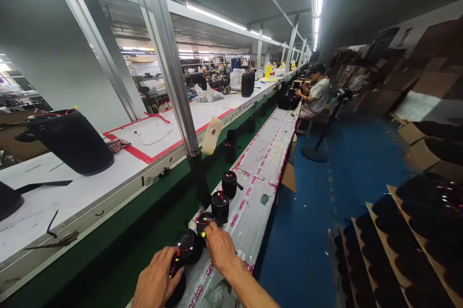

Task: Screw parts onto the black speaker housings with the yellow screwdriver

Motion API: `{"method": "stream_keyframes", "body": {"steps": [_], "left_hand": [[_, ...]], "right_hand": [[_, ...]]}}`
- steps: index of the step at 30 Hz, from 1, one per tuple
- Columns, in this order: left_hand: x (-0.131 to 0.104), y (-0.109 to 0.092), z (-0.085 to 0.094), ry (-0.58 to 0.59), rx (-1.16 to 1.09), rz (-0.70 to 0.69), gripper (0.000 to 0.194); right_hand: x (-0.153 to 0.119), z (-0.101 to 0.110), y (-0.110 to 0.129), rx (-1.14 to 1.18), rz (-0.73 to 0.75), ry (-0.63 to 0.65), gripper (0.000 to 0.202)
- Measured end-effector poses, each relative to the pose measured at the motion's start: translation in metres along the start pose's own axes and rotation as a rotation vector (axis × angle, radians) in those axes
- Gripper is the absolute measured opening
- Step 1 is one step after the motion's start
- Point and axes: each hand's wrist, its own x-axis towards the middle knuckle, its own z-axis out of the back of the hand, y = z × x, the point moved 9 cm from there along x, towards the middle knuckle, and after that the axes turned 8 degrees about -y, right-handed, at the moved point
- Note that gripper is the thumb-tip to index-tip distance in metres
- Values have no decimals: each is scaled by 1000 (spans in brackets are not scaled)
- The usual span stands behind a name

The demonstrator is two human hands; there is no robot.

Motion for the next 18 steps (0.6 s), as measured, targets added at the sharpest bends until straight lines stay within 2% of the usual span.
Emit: {"method": "stream_keyframes", "body": {"steps": [5,8,13,15,18], "left_hand": [[-10,5,-4,-3,-55,52,70],[-28,17,6,-46,-131,145,73],[-66,53,42,-106,-306,374,45],[-86,67,60,-90,-414,414,41],[-119,80,86,-68,-678,391,47]], "right_hand": [[-13,8,3,123,4,13,37],[-22,18,6,216,-7,-14,45],[-46,35,36,423,-40,-16,36],[-63,30,55,522,-60,58,34],[-98,7,91,677,-43,252,32]]}}
